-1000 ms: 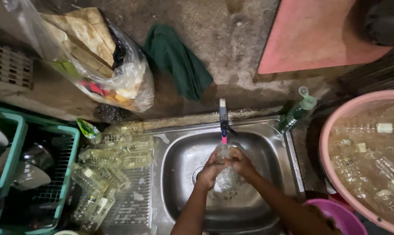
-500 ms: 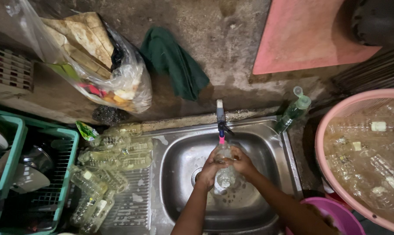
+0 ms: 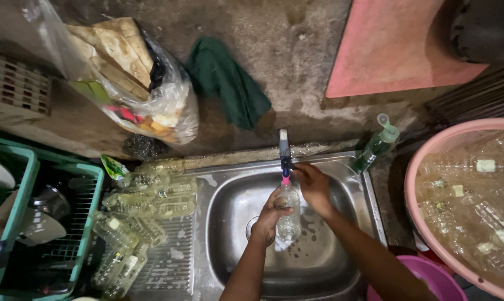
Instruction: The person repeatedly rinses clear plastic bottles under a running tap in a kitchen sink, then places them into a pink basin. The person handles the bottles one at a time, turning them over and rinsing them before moving them aside.
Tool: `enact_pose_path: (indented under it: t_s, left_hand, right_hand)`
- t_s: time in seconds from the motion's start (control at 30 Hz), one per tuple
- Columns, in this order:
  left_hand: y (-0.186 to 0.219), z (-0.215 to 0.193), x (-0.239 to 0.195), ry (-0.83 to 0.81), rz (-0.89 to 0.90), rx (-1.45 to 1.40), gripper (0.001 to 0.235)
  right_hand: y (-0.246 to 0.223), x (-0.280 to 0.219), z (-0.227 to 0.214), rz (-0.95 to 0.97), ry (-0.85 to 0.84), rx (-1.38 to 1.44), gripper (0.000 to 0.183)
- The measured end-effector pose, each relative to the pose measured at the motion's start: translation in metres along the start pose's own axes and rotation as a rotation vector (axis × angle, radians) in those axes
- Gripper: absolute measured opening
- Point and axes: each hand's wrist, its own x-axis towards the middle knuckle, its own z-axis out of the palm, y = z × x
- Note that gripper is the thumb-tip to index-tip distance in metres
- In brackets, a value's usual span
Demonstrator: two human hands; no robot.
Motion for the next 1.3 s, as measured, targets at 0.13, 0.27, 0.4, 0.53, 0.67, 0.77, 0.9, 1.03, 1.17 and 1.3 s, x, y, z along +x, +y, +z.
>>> enact_pose_path:
  t_s: [0.13,0.27,0.4,0.53,0.67,0.77,0.9,1.03,1.17,1.3]
  left_hand:
    - [-0.011,-0.01,0.011,-0.01,-0.013,-0.02,0.09]
    - [-0.023,-0.023,0.023,0.016,-0.023,0.016,0.092]
    - [-0.02,-0.037,0.011,-0.134,0.059,0.065,0.095]
    - [-0.004,-0.045,-0.017,-0.206,0.059,0.094,0.096]
    - [0.005,-0.042,-0.041,-0.351,0.149,0.075,0.098]
    - [0.01,-0.039,-0.057,-0.416,0.212,0.05,0.096]
    - [0.025,-0.043,-0.09,-0.334,0.206,-0.103,0.077]
    - [0.052,-0.034,-0.14,-0.441,0.385,-0.314,0.085]
    - [0.096,-0.013,-0.173,0.001,0.606,0.431,0.094]
    - [0.111,0.004,-0.191,0.078,0.967,0.738,0.085]
  right_hand:
    - [0.008,0.005,-0.011,-0.155,-0.02,-0.043,0.023]
    - [0.031,0.029,-0.023,-0.063,-0.016,-0.144,0.018]
    - [0.029,0.045,-0.02,0.051,-0.016,-0.426,0.027]
    - [-0.008,0.001,-0.022,0.08,-0.41,-0.268,0.044]
    - [-0.063,-0.053,-0.026,-0.355,-0.521,-0.3,0.051]
    - [-0.102,-0.063,-0.034,-0.467,-0.464,-0.315,0.039]
    - [-0.118,-0.056,-0.053,-0.817,-0.197,-0.398,0.017]
    - [-0.08,-0.037,-0.053,-0.071,-0.045,0.067,0.019]
    - [-0.013,-0.052,-0.036,0.374,-0.168,0.638,0.024]
    - [0.012,-0.077,-0.011,0.881,-0.225,0.763,0.026]
